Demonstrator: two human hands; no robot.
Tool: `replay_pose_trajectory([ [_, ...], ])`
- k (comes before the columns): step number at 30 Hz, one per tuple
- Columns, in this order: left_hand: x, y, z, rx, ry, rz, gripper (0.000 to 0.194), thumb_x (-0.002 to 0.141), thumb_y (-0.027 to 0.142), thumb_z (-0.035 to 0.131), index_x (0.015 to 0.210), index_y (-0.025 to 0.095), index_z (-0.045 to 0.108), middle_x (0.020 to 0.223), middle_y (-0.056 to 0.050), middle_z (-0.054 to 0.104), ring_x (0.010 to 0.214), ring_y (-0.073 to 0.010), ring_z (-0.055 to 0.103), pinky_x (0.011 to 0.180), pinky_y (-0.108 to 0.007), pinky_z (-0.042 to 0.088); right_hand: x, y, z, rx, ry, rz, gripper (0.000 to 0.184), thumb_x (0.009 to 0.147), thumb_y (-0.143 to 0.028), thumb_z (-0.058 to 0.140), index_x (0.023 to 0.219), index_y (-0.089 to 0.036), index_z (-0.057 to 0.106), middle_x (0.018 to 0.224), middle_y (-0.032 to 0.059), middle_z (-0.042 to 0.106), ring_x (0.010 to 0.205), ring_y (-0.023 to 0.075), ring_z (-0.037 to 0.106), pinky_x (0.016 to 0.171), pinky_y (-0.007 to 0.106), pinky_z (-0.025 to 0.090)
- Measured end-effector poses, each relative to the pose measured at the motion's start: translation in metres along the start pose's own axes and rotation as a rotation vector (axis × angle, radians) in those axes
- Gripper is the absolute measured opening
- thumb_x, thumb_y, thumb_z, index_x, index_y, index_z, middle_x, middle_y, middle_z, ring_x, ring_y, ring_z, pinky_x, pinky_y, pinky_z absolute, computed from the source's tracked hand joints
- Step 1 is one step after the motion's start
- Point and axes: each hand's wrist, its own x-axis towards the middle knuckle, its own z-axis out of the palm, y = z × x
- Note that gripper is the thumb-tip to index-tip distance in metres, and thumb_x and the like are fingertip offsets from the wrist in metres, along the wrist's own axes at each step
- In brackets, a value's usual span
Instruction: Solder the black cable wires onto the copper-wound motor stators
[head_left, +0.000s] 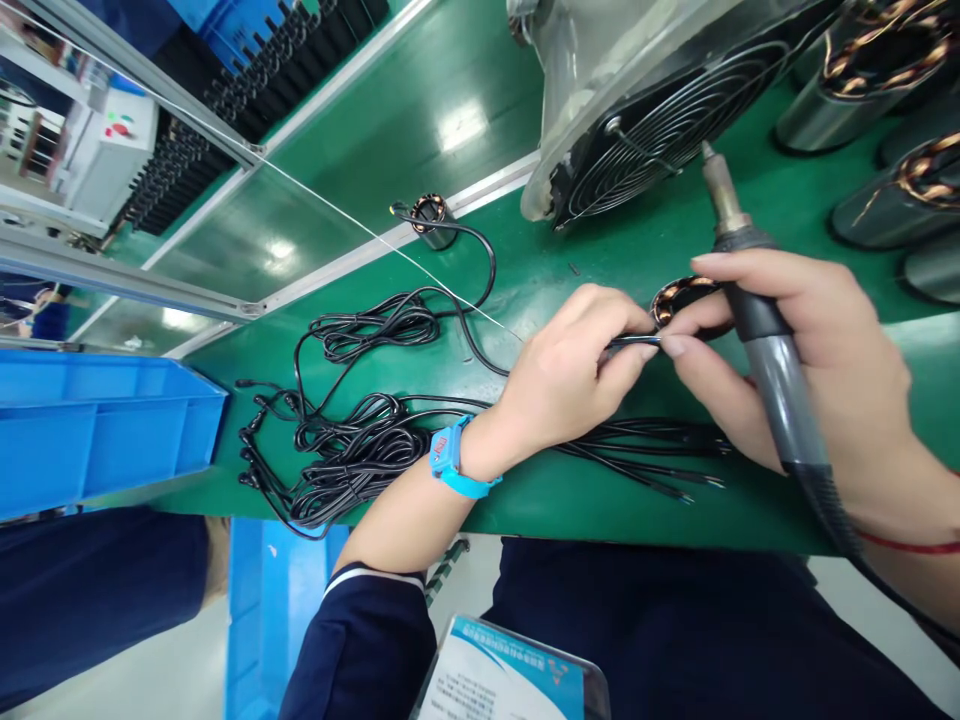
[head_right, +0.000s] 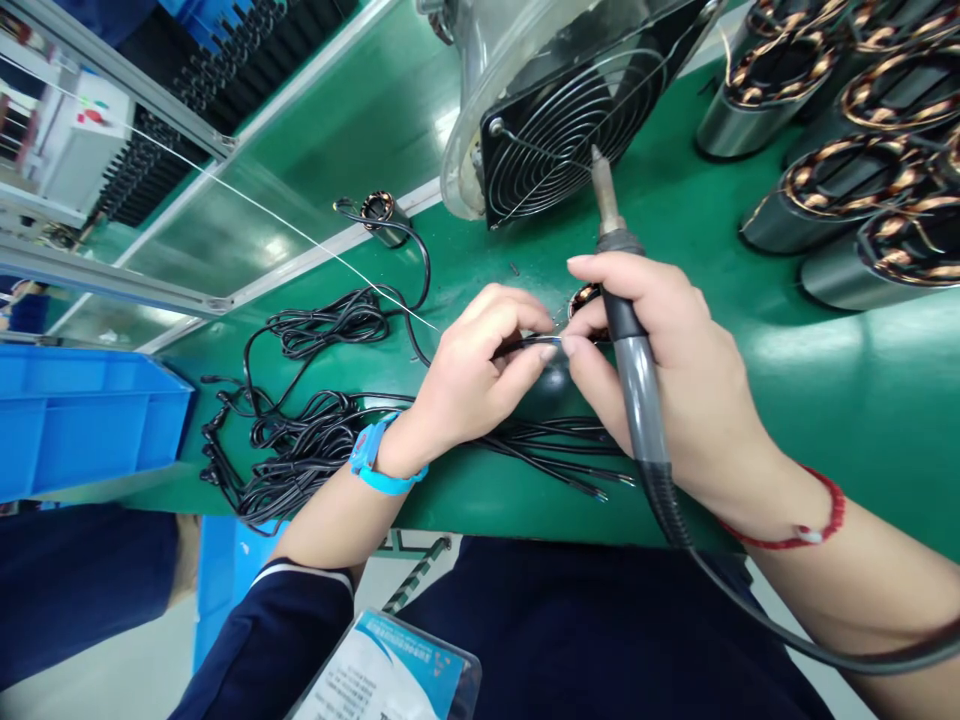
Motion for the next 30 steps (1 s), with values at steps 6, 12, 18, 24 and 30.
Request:
replay_pose_trajectory([
  [6, 0.0, -0.001, 0.001, 0.0, 0.041, -0.055, 0.013, 0.082, 0.008, 0.051, 0.073, 0.018, 0.05, 0.08, -0.002, 0.056, 0.082, -0.013, 0.054, 0.075, -0.027, 0.046, 0.002, 0.004, -0.003, -0.026, -0.052, -0.014, 0.043, 0.091, -0.033, 0.054, 0.132, -0.024, 0.045, 0.093, 0.0001, 0.063, 0.104, 0.0181, 0.058, 0.095, 0.036, 0.044],
  [12, 0.001, -0.002, 0.001, -0.132, 0.059, -0.221, 0.012, 0.078, 0.007, 0.055, 0.071, 0.016, 0.053, 0.077, 0.0, 0.055, 0.078, -0.0097, 0.053, 0.074, -0.023, 0.045, 0.002, 0.012, -0.01, -0.136, -0.151, -0.127, 0.042, 0.091, -0.031, 0.047, 0.132, -0.023, 0.044, 0.106, 0.0008, 0.064, 0.105, 0.0215, 0.055, 0.088, 0.04, 0.042],
  [18, 0.002, -0.004, 0.004, -0.202, 0.034, -0.331, 0.011, 0.078, 0.009, 0.056, 0.069, 0.016, 0.054, 0.077, 0.001, 0.055, 0.075, -0.0084, 0.052, 0.068, -0.021, 0.045, 0.003, 0.022, -0.017, -0.099, -0.168, -0.139, 0.045, 0.093, -0.042, 0.048, 0.135, -0.027, 0.043, 0.098, 0.0019, 0.063, 0.099, 0.0213, 0.055, 0.086, 0.04, 0.044],
  [24, 0.002, -0.006, 0.007, -0.222, 0.088, -0.379, 0.01, 0.077, 0.009, 0.055, 0.071, 0.016, 0.054, 0.077, 0.002, 0.055, 0.066, -0.0061, 0.048, 0.063, -0.02, 0.044, 0.012, 0.014, -0.007, -0.125, -0.112, -0.08, 0.038, 0.094, -0.036, 0.046, 0.13, -0.024, 0.045, 0.093, 0.0002, 0.061, 0.092, 0.0155, 0.058, 0.083, 0.031, 0.049],
  [30, 0.002, -0.004, 0.009, -0.234, 0.123, -0.398, 0.008, 0.077, 0.011, 0.055, 0.071, 0.016, 0.052, 0.077, 0.002, 0.052, 0.06, -0.0045, 0.045, 0.056, -0.02, 0.04, 0.01, 0.01, 0.006, -0.339, -0.009, -0.142, 0.039, 0.091, -0.025, 0.043, 0.129, -0.019, 0.044, 0.094, 0.0025, 0.059, 0.085, 0.0158, 0.06, 0.072, 0.028, 0.051],
])
